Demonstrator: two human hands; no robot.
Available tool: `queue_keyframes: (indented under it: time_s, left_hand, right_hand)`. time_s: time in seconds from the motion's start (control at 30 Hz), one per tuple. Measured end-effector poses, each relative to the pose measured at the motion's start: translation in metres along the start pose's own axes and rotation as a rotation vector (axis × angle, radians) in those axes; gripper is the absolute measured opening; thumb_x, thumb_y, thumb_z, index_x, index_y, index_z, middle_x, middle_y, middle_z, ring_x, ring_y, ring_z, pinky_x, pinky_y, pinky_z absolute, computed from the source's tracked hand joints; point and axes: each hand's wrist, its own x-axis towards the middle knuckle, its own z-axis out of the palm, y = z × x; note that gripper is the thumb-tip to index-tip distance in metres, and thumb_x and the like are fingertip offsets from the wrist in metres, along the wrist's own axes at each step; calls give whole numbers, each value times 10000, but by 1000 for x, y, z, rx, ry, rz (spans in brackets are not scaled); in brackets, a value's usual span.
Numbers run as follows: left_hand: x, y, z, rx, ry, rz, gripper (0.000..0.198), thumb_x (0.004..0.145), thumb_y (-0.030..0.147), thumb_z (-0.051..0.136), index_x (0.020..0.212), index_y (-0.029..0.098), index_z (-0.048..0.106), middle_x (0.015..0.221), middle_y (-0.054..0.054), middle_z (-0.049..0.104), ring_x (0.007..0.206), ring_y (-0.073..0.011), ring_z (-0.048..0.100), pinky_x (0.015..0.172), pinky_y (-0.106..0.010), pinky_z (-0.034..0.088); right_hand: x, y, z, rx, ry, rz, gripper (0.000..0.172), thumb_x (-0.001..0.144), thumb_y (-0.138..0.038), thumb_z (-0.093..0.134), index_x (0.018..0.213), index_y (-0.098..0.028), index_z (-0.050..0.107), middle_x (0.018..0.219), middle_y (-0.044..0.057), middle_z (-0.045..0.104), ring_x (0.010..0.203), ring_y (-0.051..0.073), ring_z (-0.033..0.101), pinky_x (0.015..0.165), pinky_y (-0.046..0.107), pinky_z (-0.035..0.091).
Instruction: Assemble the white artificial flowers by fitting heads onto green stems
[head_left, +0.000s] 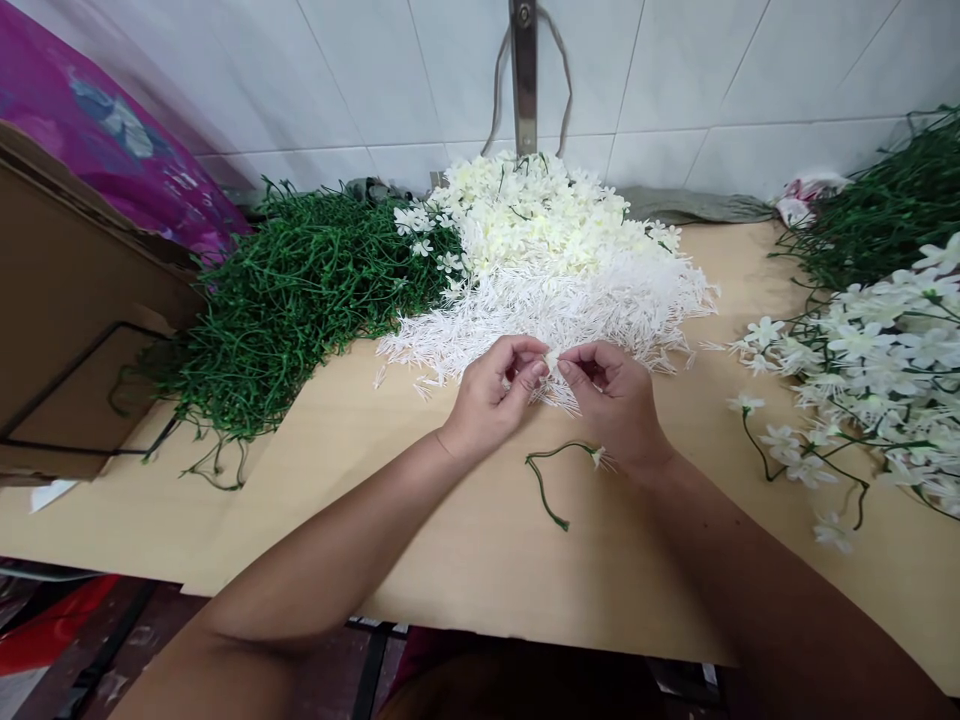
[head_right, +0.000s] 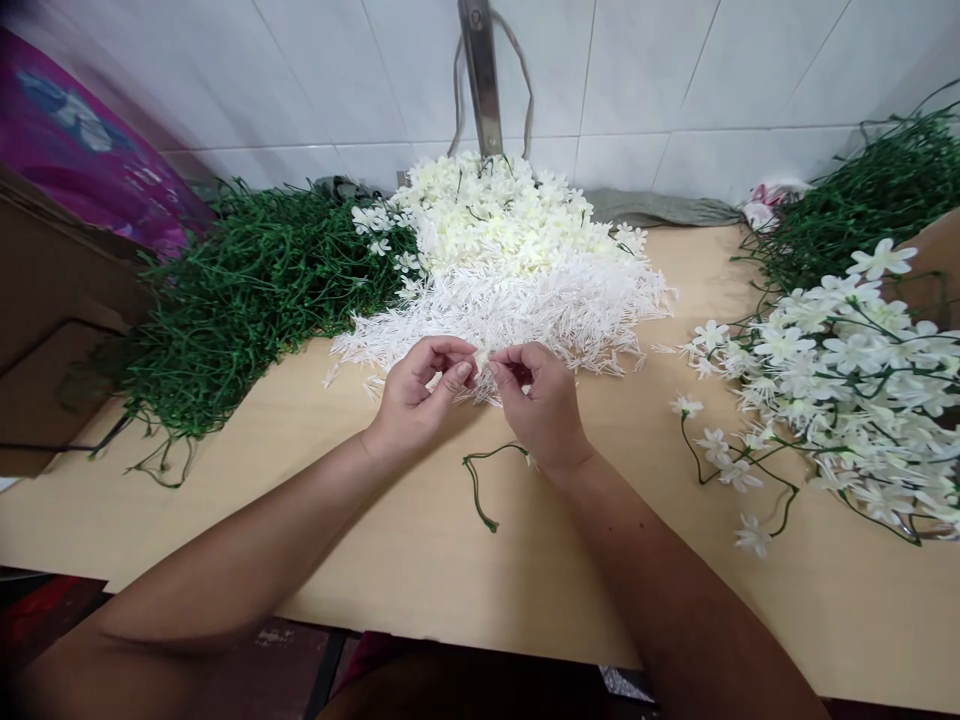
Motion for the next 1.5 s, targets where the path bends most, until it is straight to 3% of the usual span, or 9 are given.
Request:
queue_keyframes:
  time_s: [0.33,0.8,1.1,1.5]
  left_hand:
    - [9,4,2,-265,42,-273,137,668,236,711,747,158,630,662,13,593,615,-77,508,599,-212,405]
    - [12,4,-2,-685,-30,-665,267,532,229,812,755,163,681,636,12,651,588,-80,595,600,-207,467]
    - [15,2,-1,-705,-15,-715,274,514,209,818,745,164,680,598,9,654,567,-80,594,553,-192,458]
    - [15,0,1,-700,-8,-758,280,482,211,830,717,154,688,602,8,652,542,-67,575,536,-174,473]
  right_hand:
    - [0,0,1,-20,-17,-17,72,763,-201,558,709,-162,584,664,4,576,587,92,513,553,240,446]
    - [-1,-3,1,-265,64,-187,102,758,-151,539,660,-177,532,641,7,563,581,104,509,582,252,449]
    - [-1,1,-1,-472,41,-367,130,782,-122,467,678,-192,498,663,29,548,639,134,515,616,268,438]
    - [0,3,-1,-481,-45,-399,190,851,-163,420,691,-180,522,717,63,578,701,154,529,663,279,440]
